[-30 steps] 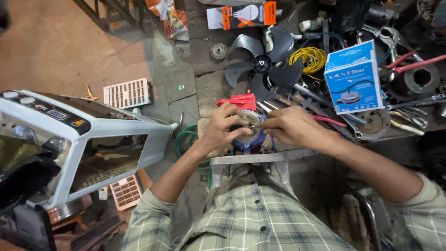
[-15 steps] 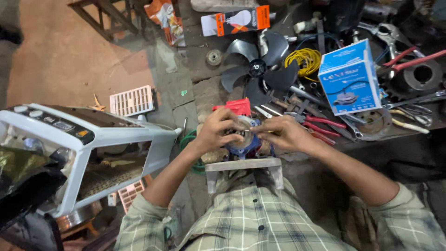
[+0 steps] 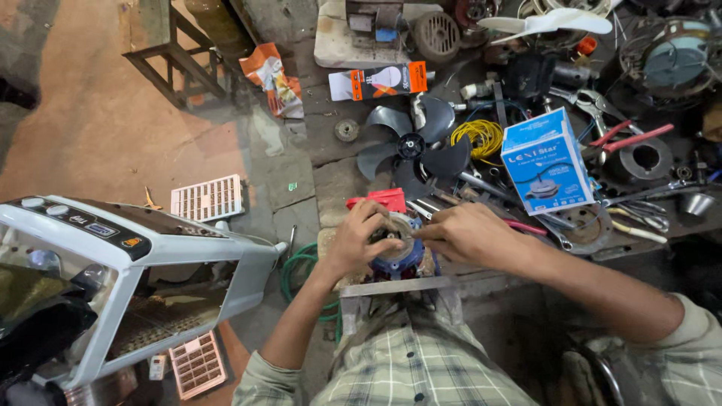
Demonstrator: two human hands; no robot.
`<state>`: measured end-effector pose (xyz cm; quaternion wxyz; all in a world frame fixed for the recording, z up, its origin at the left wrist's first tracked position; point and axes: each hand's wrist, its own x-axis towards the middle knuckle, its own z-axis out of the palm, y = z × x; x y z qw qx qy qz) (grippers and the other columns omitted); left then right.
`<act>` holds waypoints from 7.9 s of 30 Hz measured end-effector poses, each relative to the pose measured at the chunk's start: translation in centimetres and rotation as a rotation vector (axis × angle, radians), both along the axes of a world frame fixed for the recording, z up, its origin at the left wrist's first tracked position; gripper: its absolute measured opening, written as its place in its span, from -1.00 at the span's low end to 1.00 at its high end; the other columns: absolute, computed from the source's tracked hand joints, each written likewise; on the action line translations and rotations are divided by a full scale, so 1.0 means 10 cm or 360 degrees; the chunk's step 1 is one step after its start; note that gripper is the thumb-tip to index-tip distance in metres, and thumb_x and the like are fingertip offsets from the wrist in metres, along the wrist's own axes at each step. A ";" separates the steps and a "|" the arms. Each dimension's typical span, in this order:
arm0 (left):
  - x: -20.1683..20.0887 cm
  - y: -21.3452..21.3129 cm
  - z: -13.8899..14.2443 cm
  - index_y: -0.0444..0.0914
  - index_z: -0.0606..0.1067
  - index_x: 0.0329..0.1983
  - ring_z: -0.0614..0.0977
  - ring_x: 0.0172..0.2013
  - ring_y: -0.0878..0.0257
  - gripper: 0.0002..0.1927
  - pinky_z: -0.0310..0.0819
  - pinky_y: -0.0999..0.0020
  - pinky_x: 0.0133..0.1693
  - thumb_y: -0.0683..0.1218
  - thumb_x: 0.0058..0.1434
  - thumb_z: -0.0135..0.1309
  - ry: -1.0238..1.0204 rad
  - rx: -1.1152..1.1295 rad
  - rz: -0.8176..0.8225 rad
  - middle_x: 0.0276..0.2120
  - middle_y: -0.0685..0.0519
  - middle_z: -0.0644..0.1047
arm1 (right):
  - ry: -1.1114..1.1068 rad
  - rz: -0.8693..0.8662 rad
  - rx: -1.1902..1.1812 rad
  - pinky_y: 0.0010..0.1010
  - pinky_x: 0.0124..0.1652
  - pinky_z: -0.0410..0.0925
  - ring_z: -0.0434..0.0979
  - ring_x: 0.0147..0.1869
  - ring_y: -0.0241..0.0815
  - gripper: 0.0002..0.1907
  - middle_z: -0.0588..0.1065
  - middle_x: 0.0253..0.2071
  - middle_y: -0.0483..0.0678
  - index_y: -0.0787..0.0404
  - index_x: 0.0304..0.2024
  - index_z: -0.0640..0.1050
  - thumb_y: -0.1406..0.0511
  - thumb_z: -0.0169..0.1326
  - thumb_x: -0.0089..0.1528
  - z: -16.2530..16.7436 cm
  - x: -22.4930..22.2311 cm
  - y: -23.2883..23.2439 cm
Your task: The person works on a small electrical motor clamped in a vise, using a screwdriver to adjust internal components. They repeatedly insert and remove a small metal piece, then use pliers to manipulate parts inside the motor housing.
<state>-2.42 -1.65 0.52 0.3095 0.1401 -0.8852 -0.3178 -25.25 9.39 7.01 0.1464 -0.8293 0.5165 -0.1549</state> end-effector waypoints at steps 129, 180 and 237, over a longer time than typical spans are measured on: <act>-0.03 0.06 0.27 -0.29 0.53 -0.19 0.56 -0.01 -0.01 -0.76 0.42 0.11 0.05 -0.14 0.10 0.27 -0.0308 -0.0073 -0.0137 -0.09 -0.03 0.57 | -0.1360 -0.1356 0.0163 -0.36 -0.05 0.48 0.71 -0.04 -0.20 -0.64 0.69 -0.10 0.00 0.19 0.00 0.67 0.14 0.19 0.25 -1.29 -0.04 1.08; -1.30 2.68 0.05 -0.28 0.61 -0.18 0.70 -0.20 0.05 -0.78 0.58 0.26 -0.15 -0.22 0.09 0.29 -0.0049 0.0411 0.0282 -0.20 -0.04 0.65 | 0.0308 -0.1701 -0.0444 0.01 -0.20 0.40 0.56 -0.20 0.23 -0.78 0.54 -0.28 0.16 0.28 -0.29 0.62 0.24 0.21 0.34 -0.68 -3.84 2.13; 0.92 1.20 1.52 0.11 0.58 0.09 0.63 -0.42 -0.05 -0.66 0.48 0.04 -0.43 0.06 0.23 0.10 -0.1757 -0.0329 0.0997 -0.38 0.04 0.58 | -0.0631 0.0031 -0.0040 -0.25 -0.30 0.42 0.61 -0.25 0.05 -0.70 0.57 -0.20 0.03 0.15 0.03 0.60 0.26 0.21 0.25 -0.30 -1.36 0.28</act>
